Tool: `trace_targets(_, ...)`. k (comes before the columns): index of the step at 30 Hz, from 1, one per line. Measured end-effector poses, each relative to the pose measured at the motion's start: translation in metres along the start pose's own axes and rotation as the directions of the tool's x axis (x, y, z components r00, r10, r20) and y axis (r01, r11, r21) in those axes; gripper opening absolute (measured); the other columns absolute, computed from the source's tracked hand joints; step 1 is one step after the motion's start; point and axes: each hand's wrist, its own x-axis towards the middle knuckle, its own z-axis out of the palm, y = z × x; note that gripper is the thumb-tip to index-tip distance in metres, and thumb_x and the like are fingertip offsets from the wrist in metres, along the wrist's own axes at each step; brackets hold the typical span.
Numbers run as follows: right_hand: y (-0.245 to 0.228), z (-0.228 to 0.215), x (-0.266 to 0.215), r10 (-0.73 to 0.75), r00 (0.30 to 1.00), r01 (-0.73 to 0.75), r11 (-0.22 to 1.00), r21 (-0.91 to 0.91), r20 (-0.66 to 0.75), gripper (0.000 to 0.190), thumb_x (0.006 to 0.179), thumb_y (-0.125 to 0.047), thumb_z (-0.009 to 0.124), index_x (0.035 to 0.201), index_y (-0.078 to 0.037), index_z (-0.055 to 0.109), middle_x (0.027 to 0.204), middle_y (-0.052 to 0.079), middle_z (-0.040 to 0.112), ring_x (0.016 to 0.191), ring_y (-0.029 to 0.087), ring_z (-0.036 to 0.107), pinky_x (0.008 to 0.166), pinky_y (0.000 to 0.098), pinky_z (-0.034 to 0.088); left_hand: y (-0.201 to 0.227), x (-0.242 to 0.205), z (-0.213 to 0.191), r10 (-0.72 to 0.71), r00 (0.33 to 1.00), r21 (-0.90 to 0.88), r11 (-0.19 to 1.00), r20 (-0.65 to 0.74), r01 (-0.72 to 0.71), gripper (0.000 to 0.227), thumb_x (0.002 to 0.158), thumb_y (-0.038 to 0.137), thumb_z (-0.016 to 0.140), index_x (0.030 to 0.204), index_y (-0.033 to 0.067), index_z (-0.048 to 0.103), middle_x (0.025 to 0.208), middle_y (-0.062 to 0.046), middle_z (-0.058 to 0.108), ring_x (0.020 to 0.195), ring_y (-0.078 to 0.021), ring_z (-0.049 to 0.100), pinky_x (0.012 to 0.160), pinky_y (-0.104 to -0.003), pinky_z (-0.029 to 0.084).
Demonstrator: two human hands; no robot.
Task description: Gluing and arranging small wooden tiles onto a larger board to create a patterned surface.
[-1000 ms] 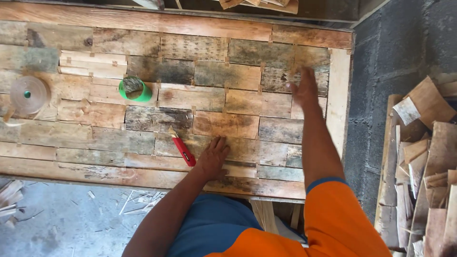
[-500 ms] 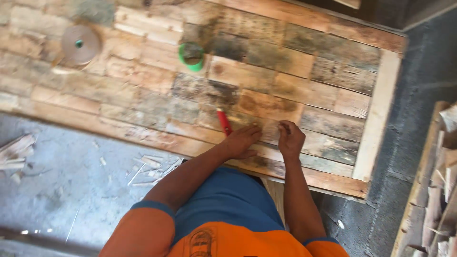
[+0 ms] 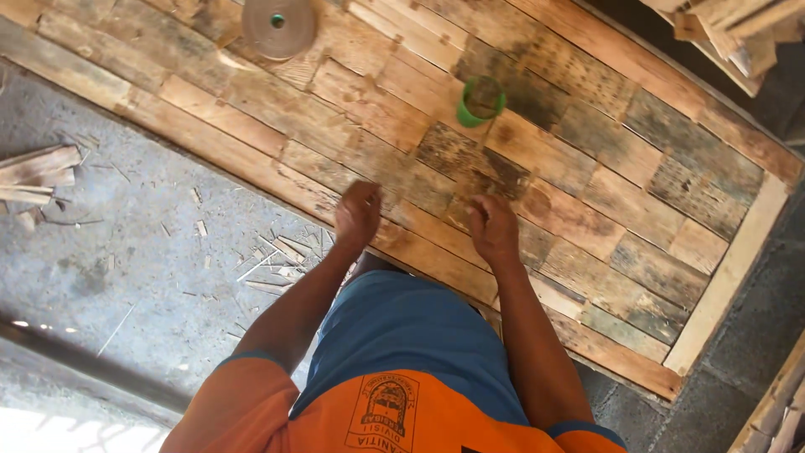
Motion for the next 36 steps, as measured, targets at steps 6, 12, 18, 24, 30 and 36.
trace_targets(6,-0.060,0.025,0.017,0.005,0.976,-0.005,1.000,-0.002,0.220,0.021,0.097,-0.014,0.068,0.115,-0.004,0.071,0.115,0.013,0.069,0.087,0.025,0.068,0.079,0.0395,0.056,-0.067,0.086,-0.021,0.008,0.969,0.224,0.973,-0.246,0.048,0.015,0.093,-0.003,0.066,0.103,0.0008,0.077,0.103,-0.016,0.073,0.092,-0.0308,0.071,0.079,-0.042,0.060)
trace_targets(12,-0.052,0.033,0.007,0.055,0.968,-0.039,0.997,-0.068,0.243,0.025,0.097,-0.014,0.069,0.118,-0.002,0.070,0.112,0.016,0.068,0.094,0.028,0.069,0.081,0.0405,0.055,-0.103,0.139,-0.017,-0.110,0.987,0.343,0.928,-0.119,0.145,0.013,0.088,0.003,0.072,0.100,0.0045,0.078,0.107,-0.015,0.067,0.089,-0.0244,0.067,0.075,-0.034,0.063)
trace_targets(18,-0.060,0.033,0.005,0.073,0.965,-0.066,0.997,-0.034,0.250,0.022,0.096,-0.012,0.067,0.116,-0.002,0.069,0.107,0.015,0.068,0.091,0.027,0.071,0.079,0.0396,0.056,-0.093,0.152,-0.031,-0.327,0.945,0.368,0.881,0.017,0.298,0.007,0.092,0.006,0.073,0.087,0.0108,0.076,0.111,-0.010,0.067,0.088,-0.0229,0.070,0.076,-0.038,0.061)
trace_targets(24,-0.071,0.033,0.011,0.095,0.950,-0.081,0.995,-0.058,0.299,0.020,0.097,-0.011,0.067,0.114,-0.002,0.069,0.107,0.015,0.068,0.091,0.028,0.071,0.080,0.0394,0.056,-0.114,0.153,-0.023,-0.241,0.970,0.458,0.866,0.028,0.202,0.007,0.092,0.004,0.076,0.089,0.0092,0.072,0.108,-0.011,0.067,0.090,-0.0252,0.070,0.076,-0.042,0.060)
trace_targets(30,-0.074,0.035,0.016,0.061,0.948,-0.044,0.997,-0.062,0.312,0.021,0.096,-0.012,0.066,0.115,-0.003,0.069,0.110,0.015,0.069,0.094,0.027,0.072,0.082,0.0392,0.057,-0.102,0.154,-0.024,-0.250,0.968,0.387,0.896,0.035,0.218,0.011,0.084,0.010,0.082,0.090,0.0098,0.072,0.106,-0.009,0.067,0.087,-0.0226,0.068,0.073,-0.040,0.061)
trace_targets(36,-0.075,0.037,0.018,0.071,0.933,-0.045,0.996,-0.082,0.352,0.023,0.098,-0.015,0.065,0.118,-0.004,0.069,0.114,0.014,0.070,0.092,0.028,0.071,0.080,0.0401,0.056,-0.110,0.157,-0.008,-0.283,0.959,0.429,0.870,0.032,0.242,0.012,0.087,0.011,0.079,0.090,0.0060,0.069,0.111,-0.014,0.062,0.095,-0.0249,0.064,0.082,-0.042,0.057)
